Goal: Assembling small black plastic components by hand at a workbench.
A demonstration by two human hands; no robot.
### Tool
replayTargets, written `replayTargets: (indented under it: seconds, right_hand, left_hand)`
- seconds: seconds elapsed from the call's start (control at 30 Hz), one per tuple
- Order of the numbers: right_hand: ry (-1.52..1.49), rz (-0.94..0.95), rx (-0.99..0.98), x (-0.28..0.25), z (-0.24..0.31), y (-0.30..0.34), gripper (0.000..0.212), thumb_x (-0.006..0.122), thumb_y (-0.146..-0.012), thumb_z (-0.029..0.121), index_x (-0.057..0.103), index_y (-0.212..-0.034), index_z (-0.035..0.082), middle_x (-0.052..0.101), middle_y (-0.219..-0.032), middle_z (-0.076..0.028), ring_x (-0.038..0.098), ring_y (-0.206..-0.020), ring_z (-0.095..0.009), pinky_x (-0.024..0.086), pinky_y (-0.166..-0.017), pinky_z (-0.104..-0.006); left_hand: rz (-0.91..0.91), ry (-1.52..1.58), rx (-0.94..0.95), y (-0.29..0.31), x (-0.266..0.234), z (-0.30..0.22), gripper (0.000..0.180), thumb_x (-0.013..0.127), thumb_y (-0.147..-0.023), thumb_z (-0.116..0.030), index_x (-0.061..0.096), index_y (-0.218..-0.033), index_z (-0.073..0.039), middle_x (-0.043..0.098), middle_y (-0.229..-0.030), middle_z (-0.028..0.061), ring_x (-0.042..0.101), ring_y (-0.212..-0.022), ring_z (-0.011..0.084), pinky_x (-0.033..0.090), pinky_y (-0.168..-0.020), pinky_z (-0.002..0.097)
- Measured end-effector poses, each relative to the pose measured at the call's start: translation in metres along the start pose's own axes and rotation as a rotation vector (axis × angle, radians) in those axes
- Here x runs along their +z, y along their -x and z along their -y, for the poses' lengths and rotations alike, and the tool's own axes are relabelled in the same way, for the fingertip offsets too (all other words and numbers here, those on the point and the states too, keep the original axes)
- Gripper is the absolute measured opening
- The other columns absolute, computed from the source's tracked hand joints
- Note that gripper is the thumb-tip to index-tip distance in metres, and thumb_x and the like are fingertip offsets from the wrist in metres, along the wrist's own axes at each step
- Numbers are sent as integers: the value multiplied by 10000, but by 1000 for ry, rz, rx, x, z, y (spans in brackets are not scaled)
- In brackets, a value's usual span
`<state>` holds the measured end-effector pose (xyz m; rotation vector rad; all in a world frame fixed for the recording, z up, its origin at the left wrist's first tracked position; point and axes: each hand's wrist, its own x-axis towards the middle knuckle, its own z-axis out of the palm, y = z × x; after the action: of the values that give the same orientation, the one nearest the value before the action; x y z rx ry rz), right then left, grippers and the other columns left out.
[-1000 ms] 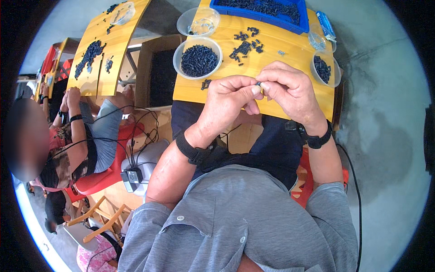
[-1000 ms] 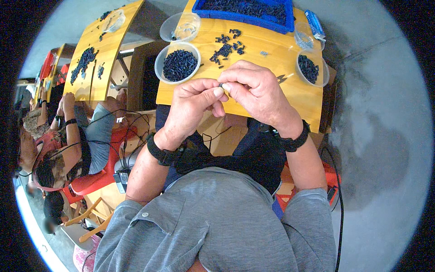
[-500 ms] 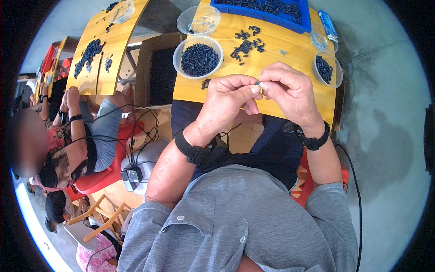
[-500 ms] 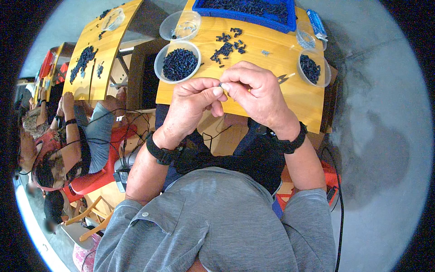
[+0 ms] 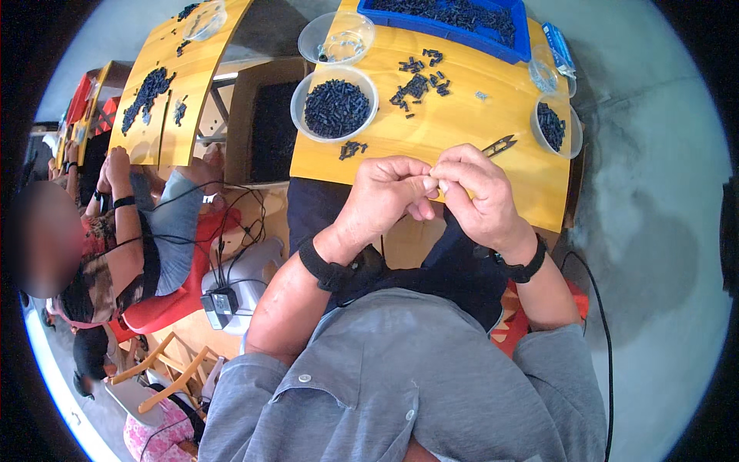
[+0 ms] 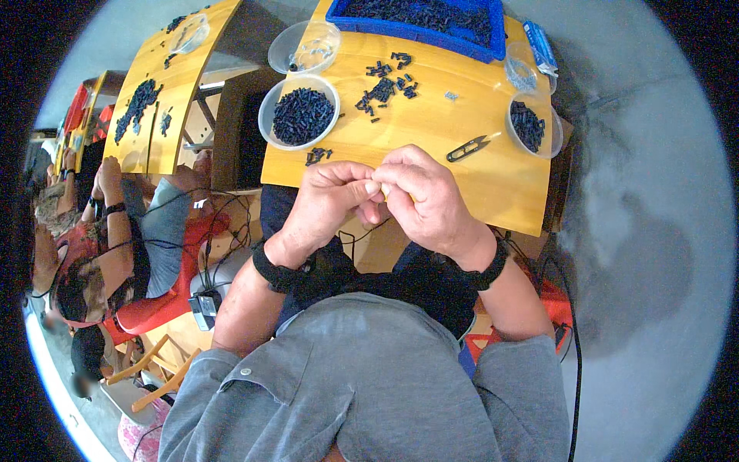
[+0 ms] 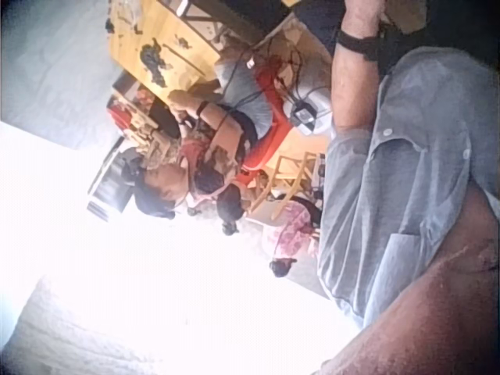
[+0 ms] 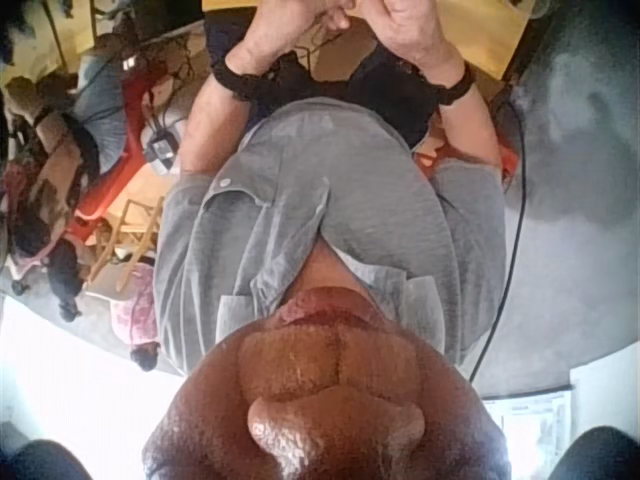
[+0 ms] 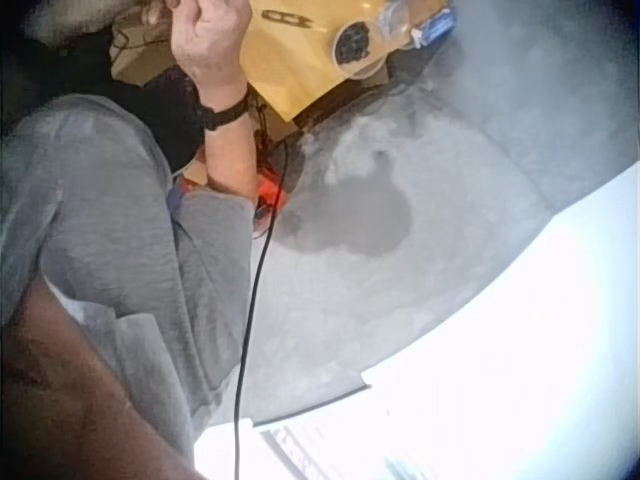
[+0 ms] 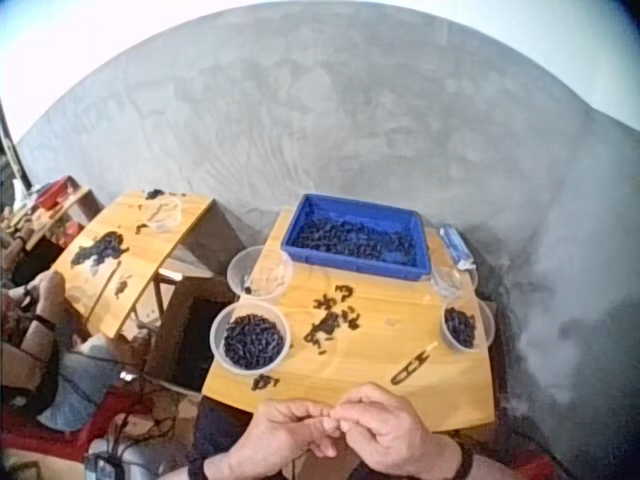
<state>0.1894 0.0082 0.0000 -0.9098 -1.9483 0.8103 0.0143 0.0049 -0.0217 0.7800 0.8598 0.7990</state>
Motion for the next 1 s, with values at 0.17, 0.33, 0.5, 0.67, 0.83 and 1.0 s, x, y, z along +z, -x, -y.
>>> replayTargets:
  seconds: [0.17, 0.33, 0.5, 0.67, 0.83, 1.0]
  right_hand:
    - [-303, 83, 451, -6, -39, -9, 116, 527, -822, -10, 619, -891, -23, 588, -786, -65, 570, -672, -106, 473, -601, -273]
    - [197, -103, 446, 9, -137, -24, 134, 540, -821, 57, 629, -908, 8, 617, -747, -158, 617, -680, -270, 485, -634, -336]
    - [325, -64, 302, 21, -157, -47, 130, 582, -797, 102, 643, -905, 60, 612, -801, -180, 603, -756, -349, 483, -669, -398]
    - [450, -9, 258, 26, -156, -59, 133, 599, -796, 152, 645, -909, 99, 605, -807, -164, 596, -774, -351, 482, -680, -430]
    - [590, 98, 288, 25, -159, -59, 138, 596, -805, 185, 644, -899, 98, 603, -839, -161, 590, -789, -353, 479, -686, -438]
    - [392, -39, 311, 25, -158, -51, 81, 579, -810, 88, 632, -867, 66, 611, -759, -140, 614, -691, -268, 494, -616, -366]
  left_hand:
    - [-43, -35, -9, -10, -4, 9, 107, 585, -888, -71, 627, -937, 14, 645, -783, 60, 615, -602, 117, 510, -569, 232]
    - [-51, -154, -16, -12, -12, 13, 106, 590, -888, -80, 633, -925, 11, 646, -784, 58, 615, -619, 112, 503, -592, 224]
    - [-40, -94, -3, -11, -21, 13, 133, 599, -886, -89, 633, -945, 25, 656, -803, 65, 622, -640, 111, 510, -608, 227]
    - [-37, -111, 45, -11, -23, 9, 151, 600, -888, -97, 631, -959, 33, 661, -822, 73, 629, -656, 115, 521, -629, 234]
    - [-25, -138, 37, -15, -21, 14, 153, 602, -888, -101, 630, -957, 32, 660, -822, 71, 630, -661, 116, 523, -624, 236]
    - [-49, -83, 43, -13, -21, 10, 139, 605, -882, -83, 624, -968, 25, 660, -831, 75, 630, -657, 122, 520, -618, 234]
